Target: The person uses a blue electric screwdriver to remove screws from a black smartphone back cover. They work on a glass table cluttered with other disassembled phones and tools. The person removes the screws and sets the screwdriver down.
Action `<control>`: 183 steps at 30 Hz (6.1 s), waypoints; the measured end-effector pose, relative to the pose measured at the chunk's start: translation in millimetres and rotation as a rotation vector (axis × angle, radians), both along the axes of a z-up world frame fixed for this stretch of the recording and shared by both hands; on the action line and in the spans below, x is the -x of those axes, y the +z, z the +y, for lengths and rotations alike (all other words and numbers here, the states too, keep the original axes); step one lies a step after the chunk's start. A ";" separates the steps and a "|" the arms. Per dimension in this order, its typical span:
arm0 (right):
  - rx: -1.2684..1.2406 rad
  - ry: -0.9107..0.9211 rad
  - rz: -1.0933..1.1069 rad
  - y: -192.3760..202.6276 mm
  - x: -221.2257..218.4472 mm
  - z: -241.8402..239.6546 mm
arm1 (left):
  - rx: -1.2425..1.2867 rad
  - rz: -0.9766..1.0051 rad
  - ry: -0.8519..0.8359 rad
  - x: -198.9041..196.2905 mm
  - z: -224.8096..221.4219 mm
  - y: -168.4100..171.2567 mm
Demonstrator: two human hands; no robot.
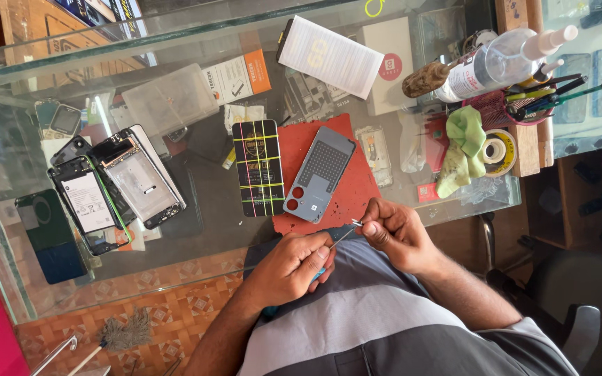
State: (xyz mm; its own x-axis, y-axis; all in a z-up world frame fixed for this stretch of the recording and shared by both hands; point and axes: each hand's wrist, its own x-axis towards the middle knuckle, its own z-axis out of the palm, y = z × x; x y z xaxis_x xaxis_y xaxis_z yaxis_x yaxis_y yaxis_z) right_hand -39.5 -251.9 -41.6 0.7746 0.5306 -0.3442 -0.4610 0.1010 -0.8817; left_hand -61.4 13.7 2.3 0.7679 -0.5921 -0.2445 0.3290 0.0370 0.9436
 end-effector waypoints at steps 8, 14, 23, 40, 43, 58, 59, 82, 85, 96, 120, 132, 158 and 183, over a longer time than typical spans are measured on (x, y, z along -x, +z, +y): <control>0.036 -0.337 -0.315 14.3 -29.1 -33.0 | 0.262 0.375 0.066 -7.7 15.5 -11.0; 0.095 -0.247 -0.273 22.4 -40.3 -5.3 | -0.361 -0.322 0.290 -29.1 -1.0 14.3; 1.029 -0.257 -0.586 -6.2 -78.3 -11.1 | -0.502 -0.679 0.393 -41.8 -24.2 38.1; 0.608 -0.343 -1.058 65.5 -61.2 23.2 | -0.780 -1.001 0.431 -41.7 -46.8 30.3; 0.700 -0.276 -1.126 71.8 -65.2 22.1 | -0.837 -1.096 0.429 -40.2 -45.3 30.2; 0.800 -0.225 -1.110 83.0 -65.5 16.1 | -0.986 -1.317 0.335 -32.6 -45.4 28.1; 0.788 -0.224 -1.105 83.8 -66.0 15.6 | -0.987 -1.325 0.342 -32.7 -45.3 28.7; 0.584 0.114 -1.325 104.9 -91.8 0.9 | -0.813 -1.268 0.391 -42.7 -42.0 36.8; 0.585 0.254 -1.430 104.3 -97.5 -0.8 | -0.726 -1.191 0.358 -42.9 -41.5 33.0; 0.453 0.513 -1.477 88.6 -97.1 3.3 | -0.416 -0.705 0.305 -27.6 -24.9 15.9; 0.163 0.199 -0.567 9.4 -53.2 24.0 | 0.139 0.137 0.834 -45.9 -18.8 -47.1; 0.187 -0.283 -0.027 -39.1 -54.8 4.8 | -1.203 -0.748 0.428 -80.6 -40.6 -63.6; 0.482 -0.095 -0.433 15.7 -46.6 11.9 | 0.257 -0.057 0.692 -70.0 -10.4 -26.0; -0.220 -0.683 -0.051 45.2 -72.3 53.4 | 0.536 -0.254 0.503 -62.9 -12.8 -7.6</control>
State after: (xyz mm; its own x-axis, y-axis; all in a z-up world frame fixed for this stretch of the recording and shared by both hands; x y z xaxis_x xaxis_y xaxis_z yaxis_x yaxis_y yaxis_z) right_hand 32.8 -198.4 3.6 0.9706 -0.0257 -0.2392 -0.1896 0.5303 -0.8264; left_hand 1.4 0.9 -5.3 0.9698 -0.1449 0.1962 -0.0726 0.5967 0.7992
